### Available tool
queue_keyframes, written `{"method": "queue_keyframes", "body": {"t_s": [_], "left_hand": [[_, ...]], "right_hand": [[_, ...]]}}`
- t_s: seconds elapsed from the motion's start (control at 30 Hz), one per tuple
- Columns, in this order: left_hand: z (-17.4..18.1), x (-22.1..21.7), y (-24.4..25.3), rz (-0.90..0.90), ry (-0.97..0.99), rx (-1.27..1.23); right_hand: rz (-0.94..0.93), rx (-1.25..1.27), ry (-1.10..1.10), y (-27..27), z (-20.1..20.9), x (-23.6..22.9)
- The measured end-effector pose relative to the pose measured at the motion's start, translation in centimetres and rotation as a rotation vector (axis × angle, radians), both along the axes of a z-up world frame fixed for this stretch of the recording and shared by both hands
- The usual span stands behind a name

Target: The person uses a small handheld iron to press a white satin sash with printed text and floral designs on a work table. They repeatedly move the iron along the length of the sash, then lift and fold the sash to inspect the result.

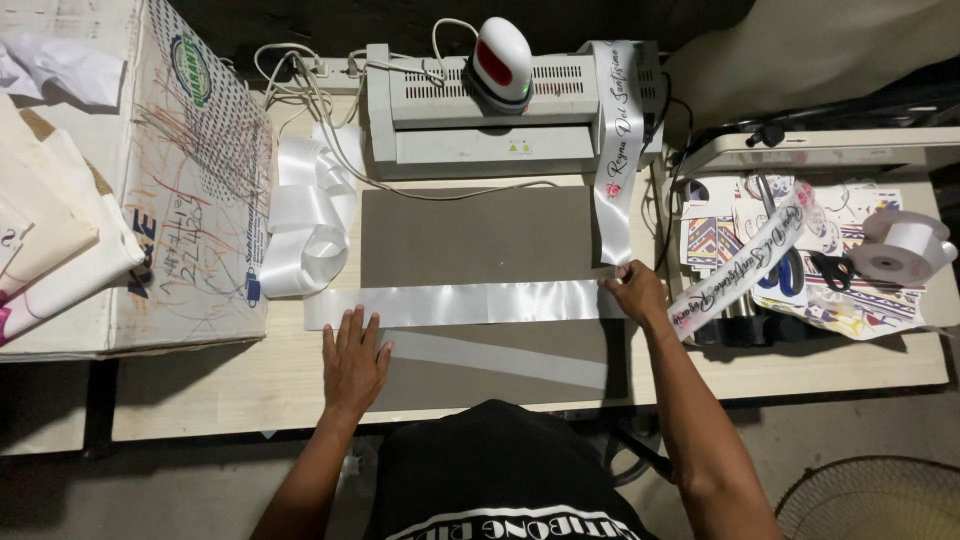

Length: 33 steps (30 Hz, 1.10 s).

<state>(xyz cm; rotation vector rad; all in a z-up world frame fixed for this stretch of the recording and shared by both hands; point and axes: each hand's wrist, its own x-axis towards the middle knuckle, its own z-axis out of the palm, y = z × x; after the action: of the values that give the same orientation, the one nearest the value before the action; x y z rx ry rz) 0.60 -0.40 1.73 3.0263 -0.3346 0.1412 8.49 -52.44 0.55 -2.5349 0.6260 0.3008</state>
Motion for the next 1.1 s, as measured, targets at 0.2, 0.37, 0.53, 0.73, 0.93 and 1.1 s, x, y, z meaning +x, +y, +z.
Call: {"method": "queue_keyframes", "body": {"t_s": [0.2, 0.37, 0.53, 0.73, 0.93, 1.1], "left_hand": [[-0.5, 0.2, 0.1, -0.001, 0.04, 0.018], [-0.1, 0.0, -0.2, 0.011, 0.021, 0.022], [-0.1, 0.1, 0.0, 0.008, 0.041, -0.01], [0.1, 0.2, 0.0, 0.013, 0.053, -0.041], [0.0, 0.2, 0.1, 0.013, 0.057, -0.027], [-0.2, 0.0, 0.0, 0.014, 0.029, 0.005]], "right_hand": [[0.061, 0.143, -0.111, -0.9, -1.5, -0.2], [-0.023, 0.215, -0.135, -0.3, -1.5, -0.6], [-0.063, 0.057, -0.19, 2.0, 0.8, -1.3], [-0.058, -0.028, -0.262, 2.0, 0.4, -1.7], [-0.014, -0.212, -0.193, 1.9, 0.8, -1.4], [0.0, -0.285, -0.194, 3.2, 2.4, -2.1]]}}
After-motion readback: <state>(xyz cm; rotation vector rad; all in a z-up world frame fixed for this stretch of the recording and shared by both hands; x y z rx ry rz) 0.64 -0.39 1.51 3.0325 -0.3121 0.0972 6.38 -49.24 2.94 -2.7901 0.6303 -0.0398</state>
